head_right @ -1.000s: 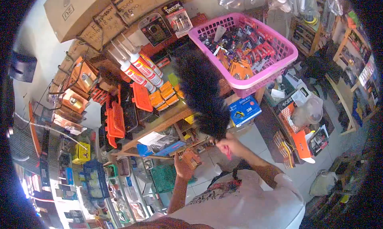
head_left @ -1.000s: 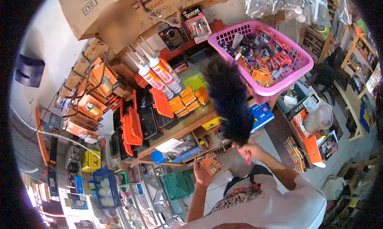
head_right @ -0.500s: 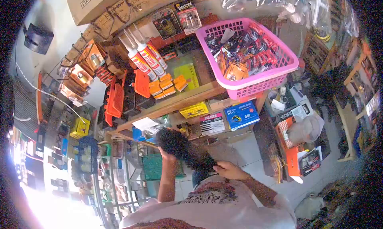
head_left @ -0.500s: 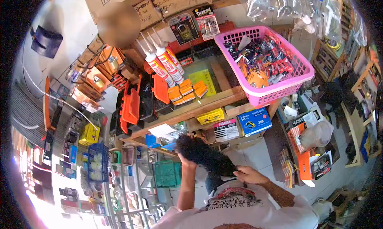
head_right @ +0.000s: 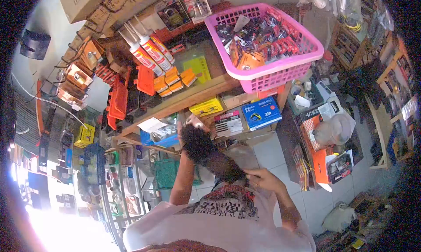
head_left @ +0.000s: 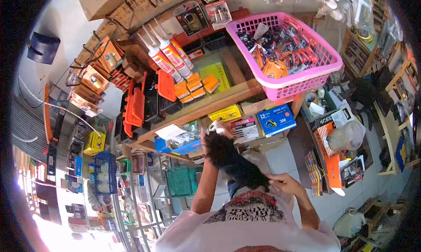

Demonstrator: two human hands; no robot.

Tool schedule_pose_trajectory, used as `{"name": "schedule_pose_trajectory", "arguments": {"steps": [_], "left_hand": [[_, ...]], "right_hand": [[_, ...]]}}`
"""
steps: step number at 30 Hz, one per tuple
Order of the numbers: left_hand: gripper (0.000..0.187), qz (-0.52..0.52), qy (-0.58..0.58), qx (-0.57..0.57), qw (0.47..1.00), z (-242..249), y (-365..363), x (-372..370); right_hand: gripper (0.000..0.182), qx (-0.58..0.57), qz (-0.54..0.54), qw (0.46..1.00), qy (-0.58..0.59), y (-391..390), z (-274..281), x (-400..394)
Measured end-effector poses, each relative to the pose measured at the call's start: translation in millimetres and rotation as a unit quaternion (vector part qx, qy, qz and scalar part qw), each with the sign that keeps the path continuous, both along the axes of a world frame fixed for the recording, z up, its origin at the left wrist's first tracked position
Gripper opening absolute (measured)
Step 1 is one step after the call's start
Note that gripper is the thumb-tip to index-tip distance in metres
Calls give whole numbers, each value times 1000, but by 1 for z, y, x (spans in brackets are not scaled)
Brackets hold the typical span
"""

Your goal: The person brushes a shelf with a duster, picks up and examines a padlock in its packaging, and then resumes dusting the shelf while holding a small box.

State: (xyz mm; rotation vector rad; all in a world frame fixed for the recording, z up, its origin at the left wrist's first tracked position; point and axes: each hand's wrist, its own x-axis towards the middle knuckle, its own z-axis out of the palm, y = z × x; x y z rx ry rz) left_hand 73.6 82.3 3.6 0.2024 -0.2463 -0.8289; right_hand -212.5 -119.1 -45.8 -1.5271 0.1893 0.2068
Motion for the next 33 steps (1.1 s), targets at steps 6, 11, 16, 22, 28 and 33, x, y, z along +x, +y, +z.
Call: {"name": "schedule_pose_trajectory", "arguments": {"steps": [6, 11, 16, 22, 28, 33], "left_hand": [[64, 82, 30, 145, 986, 24, -36, -23], [68, 90, 146, 104, 980, 27, -48, -19], [66, 67, -4, 147, 987, 32, -50, -26], [66, -8, -69, 65, 995, 43, -54, -30], [49, 104, -49, 117, 987, 50, -56, -31], [60, 73, -68, 114, 989, 65, -68, -41]], "right_hand": [[38, -28, -10, 999, -12, -29, 0, -19], [35, 7, -34, 999, 21, -39, 1, -21], [32, 12, -35, 999, -1, -41, 7, -20], [31, 4, -14, 1000, -23, -43, 7, -15], [31, 45, -13, 999, -4, -40, 12, -3], [23, 118, -41, 992, 2, -29, 10, 3]]}}
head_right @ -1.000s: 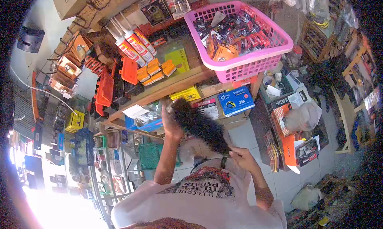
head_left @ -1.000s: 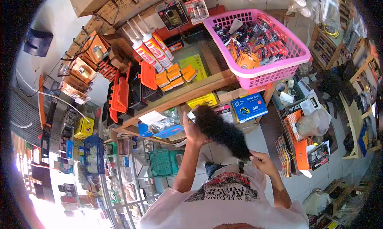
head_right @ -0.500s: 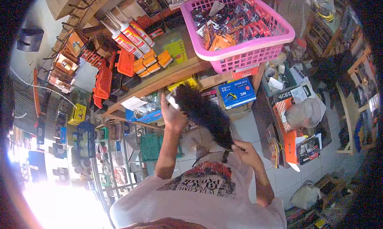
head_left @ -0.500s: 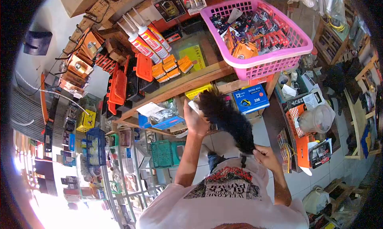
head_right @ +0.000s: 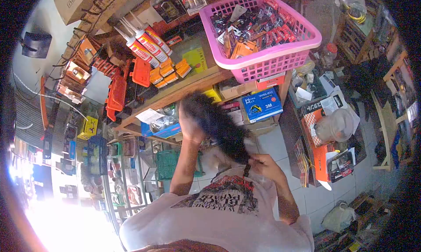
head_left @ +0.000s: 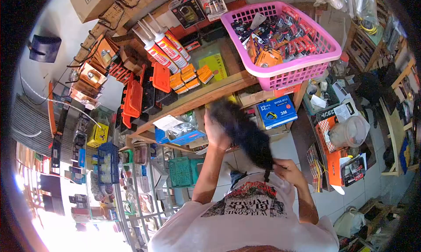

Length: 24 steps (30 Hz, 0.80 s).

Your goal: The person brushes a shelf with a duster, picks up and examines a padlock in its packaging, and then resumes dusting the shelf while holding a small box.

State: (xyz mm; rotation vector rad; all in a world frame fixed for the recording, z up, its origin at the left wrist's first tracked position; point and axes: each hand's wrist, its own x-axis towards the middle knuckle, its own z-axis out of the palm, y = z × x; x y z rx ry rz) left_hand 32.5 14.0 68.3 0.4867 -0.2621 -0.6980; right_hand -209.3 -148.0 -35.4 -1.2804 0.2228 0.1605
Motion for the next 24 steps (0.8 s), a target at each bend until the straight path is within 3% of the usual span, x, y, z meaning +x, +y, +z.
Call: {"name": "schedule_pose_trajectory", "arguments": {"steps": [1, 2, 4, 7, 8, 9, 11, 13, 14, 15, 18, 19, 20, 21, 22, 24], "left_hand": [[65, -62, -24, -42, 997, -18, 5, 5], [64, 40, -246, 201, 947, -34, 6, 13], [62, 138, -266, 280, 912, -8, -7, 2], [58, 57, -86, 120, 987, -18, -6, 4], [59, 46, -154, 172, 972, -65, 4, 18], [59, 8, -103, 86, 991, -48, 2, 9], [60, -79, 17, -74, 994, -13, -2, -8], [63, 67, 54, 69, 994, 9, -16, -14], [65, -80, 23, -97, 992, -20, -5, -1], [63, -107, -19, -107, 988, -18, -6, -6], [62, -31, 117, -71, 990, 8, -11, -12], [62, -5, 163, -58, 985, 15, -12, -14], [62, -29, 110, -43, 993, 0, -6, -11], [65, -104, -37, -77, 991, -37, 3, 1], [65, -53, -92, 40, 994, -64, 7, 12], [62, 14, -29, 78, 996, -49, 6, 8]], "right_hand": [[24, 12, -9, 1000, -5, 2, 1, 2], [25, 26, -19, 999, -10, 6, 2, 5], [26, 35, -40, 999, 2, 13, 14, 10], [28, 23, -28, 999, 30, 12, 22, 9], [30, 19, 5, 1000, 20, 7, 14, 8], [33, 15, 37, 999, 10, 5, 8, 7], [33, 30, -37, 999, 9, 11, 8, 7], [31, 18, -46, 999, 9, 13, 4, 3], [30, -4, -18, 1000, 7, 9, 0, 2], [29, -25, 10, 1000, 4, 6, -1, 2], [27, 5, -69, 998, 12, 11, -2, 0], [26, -1, -35, 999, 9, 11, -5, -2], [25, -8, -1, 1000, 6, 8, -10, -3], [25, -16, 35, 999, 2, 6, -13, -2], [24, -18, 5, 1000, -1, 8, -11, -2], [23, -22, -57, 998, -7, 16, -5, -1]]}}
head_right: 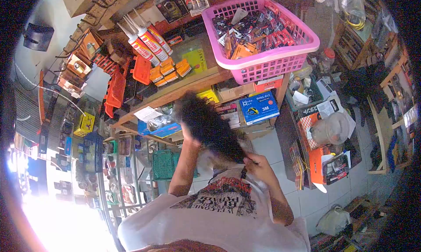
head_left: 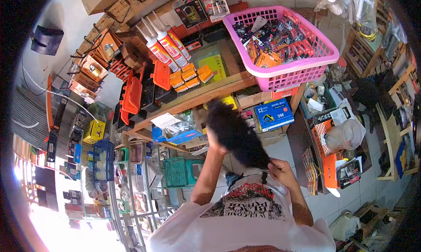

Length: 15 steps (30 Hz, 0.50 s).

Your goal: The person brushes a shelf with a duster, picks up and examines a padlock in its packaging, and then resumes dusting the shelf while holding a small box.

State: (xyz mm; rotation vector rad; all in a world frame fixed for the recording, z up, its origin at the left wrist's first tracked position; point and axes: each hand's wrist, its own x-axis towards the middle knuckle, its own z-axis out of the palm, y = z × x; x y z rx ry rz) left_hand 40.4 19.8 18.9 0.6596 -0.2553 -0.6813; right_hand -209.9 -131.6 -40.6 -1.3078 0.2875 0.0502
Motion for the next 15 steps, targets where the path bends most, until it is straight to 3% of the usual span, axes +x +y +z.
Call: {"name": "schedule_pose_trajectory", "arguments": {"steps": [1, 2, 4, 6, 9, 10, 12, 15], "left_hand": [[60, 23, 114, -82, 990, 35, -3, -13], [59, -35, 198, -138, 970, 43, 2, -16], [61, -45, 87, -91, 991, 15, 2, -12], [62, -3, -11, 55, 998, -3, 6, -20], [63, 3, 132, 26, 991, 27, 1, -35], [65, 3, 163, -12, 987, 26, -4, -38], [65, 7, 45, 35, 998, 13, -3, -46], [63, -78, 83, -107, 988, 9, 8, -47]], "right_hand": [[21, 10, 17, 1000, 7, 0, 1, 0], [20, 20, 35, 999, 15, 1, 1, 0], [18, 35, 63, 997, 11, -1, 2, 1], [17, 51, 81, 995, -9, 1, 0, 1], [17, 45, 13, 999, 1, 8, 21, 3], [17, 20, 44, 999, -6, 5, 16, 3], [17, -31, 107, 993, -22, -2, 8, 6], [18, 58, 41, 997, 5, 8, 16, 3]]}}
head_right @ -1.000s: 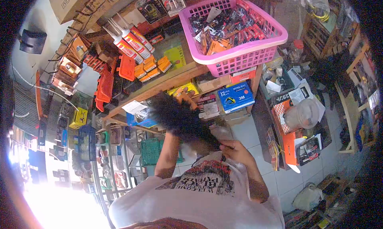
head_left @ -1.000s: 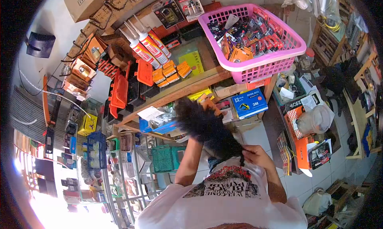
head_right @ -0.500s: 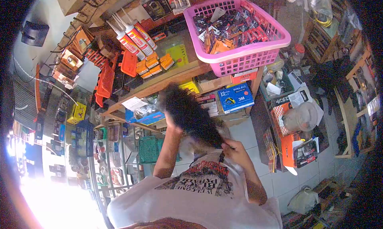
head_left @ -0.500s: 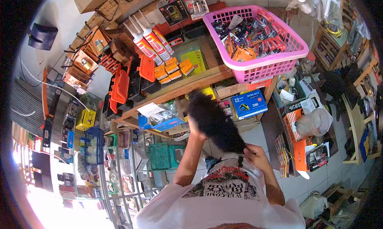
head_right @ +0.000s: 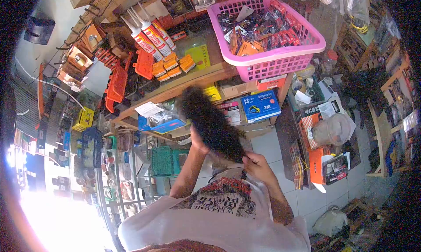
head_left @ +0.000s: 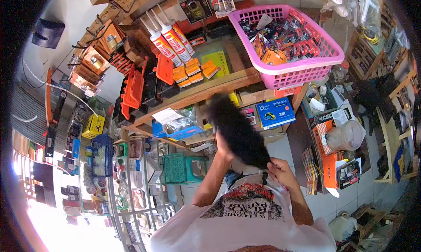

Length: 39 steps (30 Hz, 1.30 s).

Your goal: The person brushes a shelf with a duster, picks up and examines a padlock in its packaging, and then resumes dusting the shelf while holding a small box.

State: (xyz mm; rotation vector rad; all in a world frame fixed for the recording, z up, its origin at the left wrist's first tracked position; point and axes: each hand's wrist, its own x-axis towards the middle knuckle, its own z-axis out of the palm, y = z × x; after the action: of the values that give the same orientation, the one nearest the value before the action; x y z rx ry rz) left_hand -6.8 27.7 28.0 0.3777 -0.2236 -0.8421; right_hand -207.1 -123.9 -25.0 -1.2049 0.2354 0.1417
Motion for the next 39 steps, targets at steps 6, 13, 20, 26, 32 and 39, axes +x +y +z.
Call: {"name": "schedule_pose_trajectory", "arguments": {"steps": [6, 13, 20, 26, 32, 39], "left_hand": [[62, 41, 18, 90, 995, -8, 8, 10], [67, 63, -14, 14, 998, -1, 20, 20], [46, 59, 39, -47, 996, -3, 20, 36], [43, 76, -5, -16, 997, 8, 25, 25], [60, 28, 179, -157, 971, -17, 36, 41], [67, 146, -37, 54, 987, 25, 27, 22]], "right_hand": [[19, -64, -23, 998, 8, 8, 0, 4], [23, -98, 37, 994, -1, -4, 2, 3], [26, -118, 57, 991, 21, -12, 8, -7], [34, -100, 16, 995, -3, -4, 6, -10], [33, -116, 27, 993, -2, -5, 2, -14], [32, -147, 4, 989, -22, -6, 8, -13]]}}
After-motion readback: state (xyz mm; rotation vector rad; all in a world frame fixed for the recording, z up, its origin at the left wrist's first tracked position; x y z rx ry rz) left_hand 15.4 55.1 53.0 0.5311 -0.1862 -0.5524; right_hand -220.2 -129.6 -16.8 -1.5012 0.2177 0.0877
